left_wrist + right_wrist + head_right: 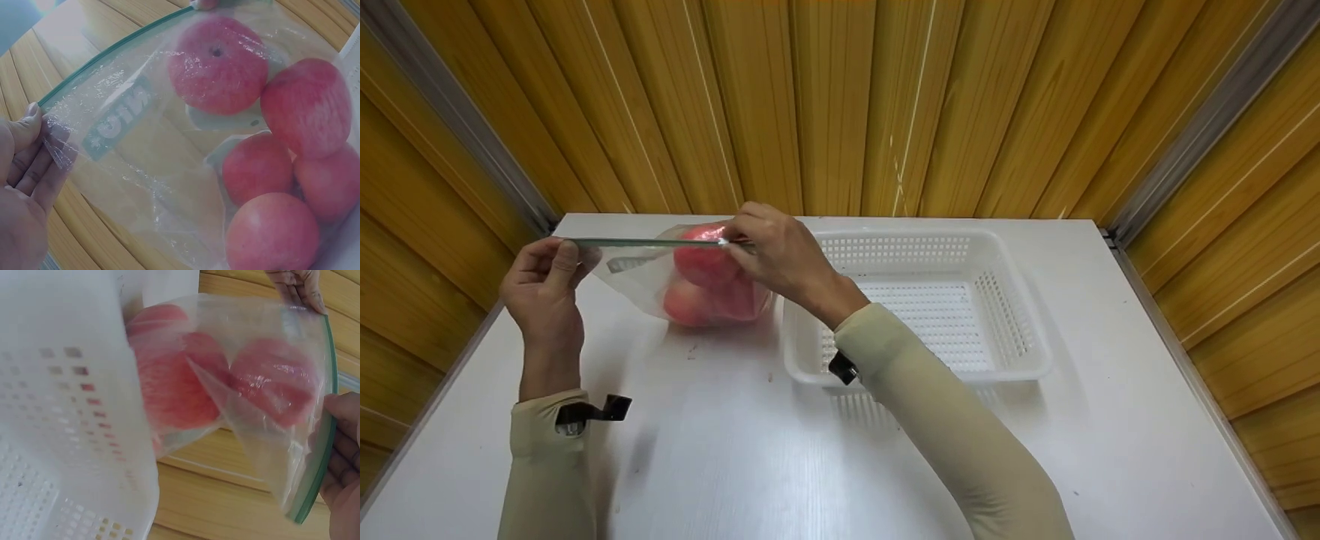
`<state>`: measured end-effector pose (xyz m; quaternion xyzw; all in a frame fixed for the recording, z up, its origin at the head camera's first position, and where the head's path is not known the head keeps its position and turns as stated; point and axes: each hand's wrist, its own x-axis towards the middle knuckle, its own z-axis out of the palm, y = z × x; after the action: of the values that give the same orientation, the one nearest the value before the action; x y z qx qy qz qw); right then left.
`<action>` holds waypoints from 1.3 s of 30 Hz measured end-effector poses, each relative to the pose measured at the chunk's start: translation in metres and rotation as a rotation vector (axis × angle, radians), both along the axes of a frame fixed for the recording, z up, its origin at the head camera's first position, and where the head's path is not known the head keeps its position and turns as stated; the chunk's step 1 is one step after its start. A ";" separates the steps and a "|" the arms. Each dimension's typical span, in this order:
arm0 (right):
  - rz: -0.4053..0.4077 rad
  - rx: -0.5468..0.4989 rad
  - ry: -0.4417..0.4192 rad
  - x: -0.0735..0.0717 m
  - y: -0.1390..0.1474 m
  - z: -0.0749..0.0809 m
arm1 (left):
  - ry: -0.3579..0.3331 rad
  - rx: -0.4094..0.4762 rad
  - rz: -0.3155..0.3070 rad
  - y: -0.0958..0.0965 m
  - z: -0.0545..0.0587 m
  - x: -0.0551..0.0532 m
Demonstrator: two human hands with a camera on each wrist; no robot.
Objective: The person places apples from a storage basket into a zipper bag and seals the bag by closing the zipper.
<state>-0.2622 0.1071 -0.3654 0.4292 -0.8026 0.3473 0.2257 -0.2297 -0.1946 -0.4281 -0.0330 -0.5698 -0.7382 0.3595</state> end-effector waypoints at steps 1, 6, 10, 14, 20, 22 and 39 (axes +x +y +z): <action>-0.005 -0.001 0.003 -0.001 0.003 -0.001 | -0.004 0.006 0.005 -0.001 0.000 0.000; -0.031 -0.007 0.007 -0.003 0.016 -0.004 | -0.028 0.027 0.021 -0.004 -0.001 -0.001; -0.044 -0.007 -0.001 -0.003 0.026 -0.006 | -0.044 0.030 0.029 -0.007 -0.004 -0.002; -0.068 -0.006 -0.004 -0.004 0.036 -0.008 | -0.070 0.033 0.044 -0.010 -0.008 -0.003; -0.095 -0.013 0.010 -0.005 0.048 -0.015 | -0.095 0.017 0.059 -0.013 -0.011 -0.006; -0.093 -0.011 0.011 -0.005 0.050 -0.018 | -0.103 0.013 0.055 -0.014 -0.011 -0.007; -0.104 0.175 -0.325 -0.002 0.049 -0.041 | -0.543 -0.181 -0.036 -0.028 -0.026 -0.007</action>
<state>-0.2643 0.1563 -0.4068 0.3434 -0.8768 0.3286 0.0725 -0.2363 -0.2228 -0.4544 0.1239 -0.7083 -0.6723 0.1761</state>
